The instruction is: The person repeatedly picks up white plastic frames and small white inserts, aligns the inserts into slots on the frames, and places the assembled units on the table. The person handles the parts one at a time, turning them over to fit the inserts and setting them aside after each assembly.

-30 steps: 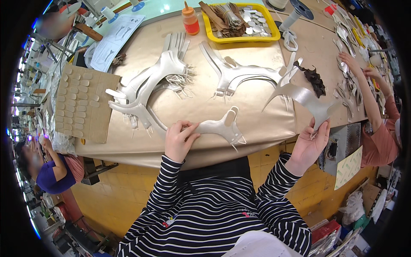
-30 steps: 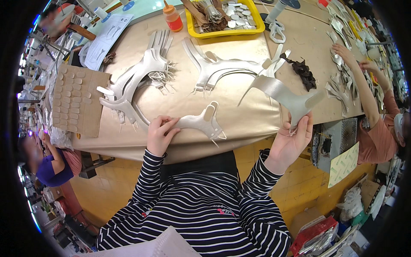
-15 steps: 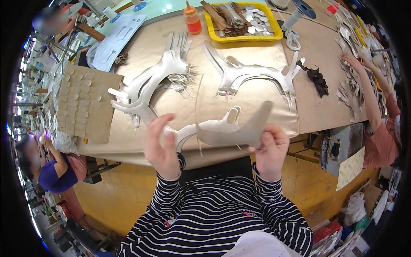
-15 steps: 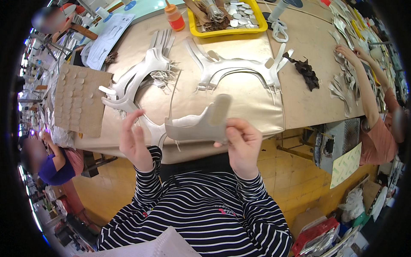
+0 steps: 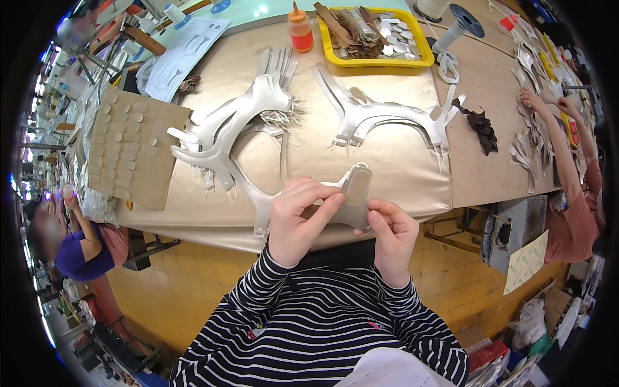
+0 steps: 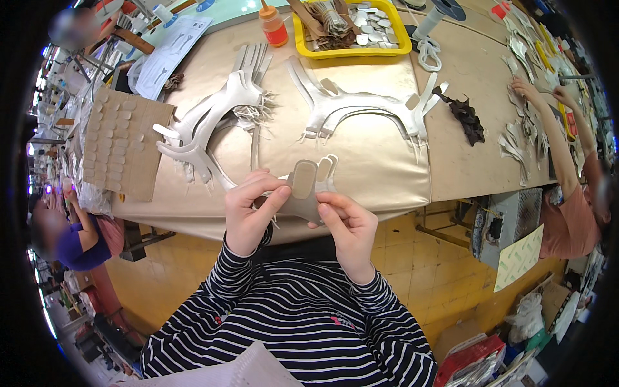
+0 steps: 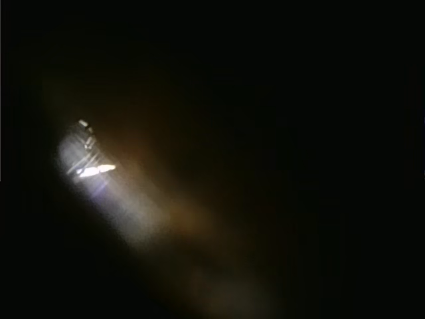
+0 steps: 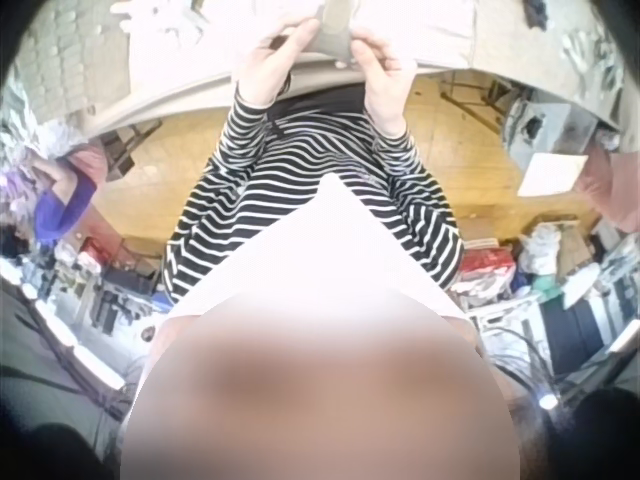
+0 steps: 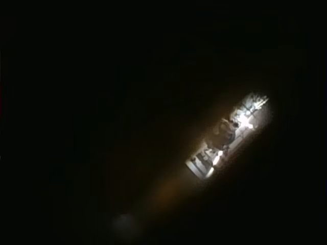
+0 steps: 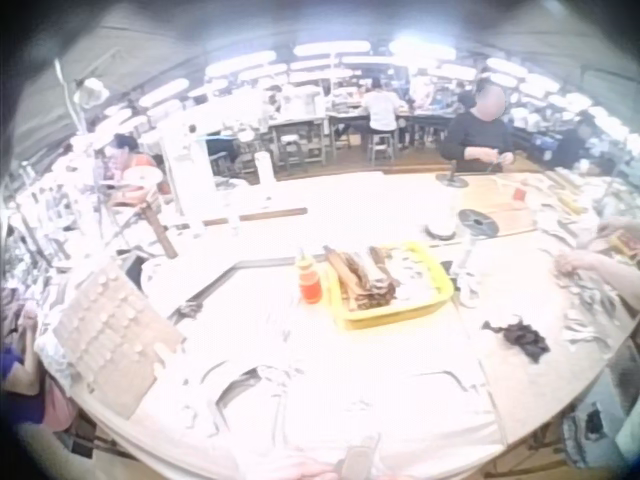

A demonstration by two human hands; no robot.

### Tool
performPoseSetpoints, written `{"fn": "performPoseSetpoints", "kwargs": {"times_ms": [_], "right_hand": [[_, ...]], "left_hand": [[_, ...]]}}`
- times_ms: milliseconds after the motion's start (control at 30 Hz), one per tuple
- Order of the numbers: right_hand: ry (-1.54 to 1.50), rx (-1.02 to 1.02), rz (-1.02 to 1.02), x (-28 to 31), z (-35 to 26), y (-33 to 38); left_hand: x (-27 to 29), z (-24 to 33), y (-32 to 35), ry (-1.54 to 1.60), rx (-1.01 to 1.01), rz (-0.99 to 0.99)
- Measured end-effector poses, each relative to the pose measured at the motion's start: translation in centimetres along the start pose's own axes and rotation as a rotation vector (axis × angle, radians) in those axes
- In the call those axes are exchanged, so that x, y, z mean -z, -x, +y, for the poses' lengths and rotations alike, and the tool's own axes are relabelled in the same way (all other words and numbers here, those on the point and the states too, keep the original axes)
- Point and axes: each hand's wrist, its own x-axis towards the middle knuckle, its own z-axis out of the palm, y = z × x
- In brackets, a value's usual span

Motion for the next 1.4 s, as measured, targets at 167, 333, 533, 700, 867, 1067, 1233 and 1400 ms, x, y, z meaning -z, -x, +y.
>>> {"fn": "performPoseSetpoints", "kwargs": {"times_ms": [167,333,533,700,867,1067,1233,1400], "right_hand": [[0.003,-0.044,-0.030,0.0,0.0,-0.1],[0.069,-0.092,-0.039,0.3,-0.6,0.4],[-0.027,0.058,-0.009,2.6,-1.6,0.1],[0.386,-0.210,0.048,3.4,1.2,-1.7],[0.819,-0.115,0.064,5.5,1.9,-3.3],[0.921,0.213,0.450,10.6,-0.7,-10.1],[1.402,0.264,0.584,13.6,1.4,-16.3],[1.275,0.494,0.583,15.1,3.3,-16.8]], "left_hand": [[0.2,0.0,0.1,0.041,0.116,-0.011],[1.4,-1.6,0.5,-0.087,0.005,-0.139],[6.6,-4.2,1.7,-0.056,0.042,-0.152],[9.4,-6.1,2.3,-0.492,-0.017,-0.119],[6.6,-10.7,2.7,-0.614,-0.058,-0.182],[6.1,-11.7,3.9,-0.697,-0.156,-0.153],[4.9,-11.4,3.8,-0.719,-0.174,-0.168],[4.5,-12.2,4.1,-0.674,-0.110,-0.157]]}}
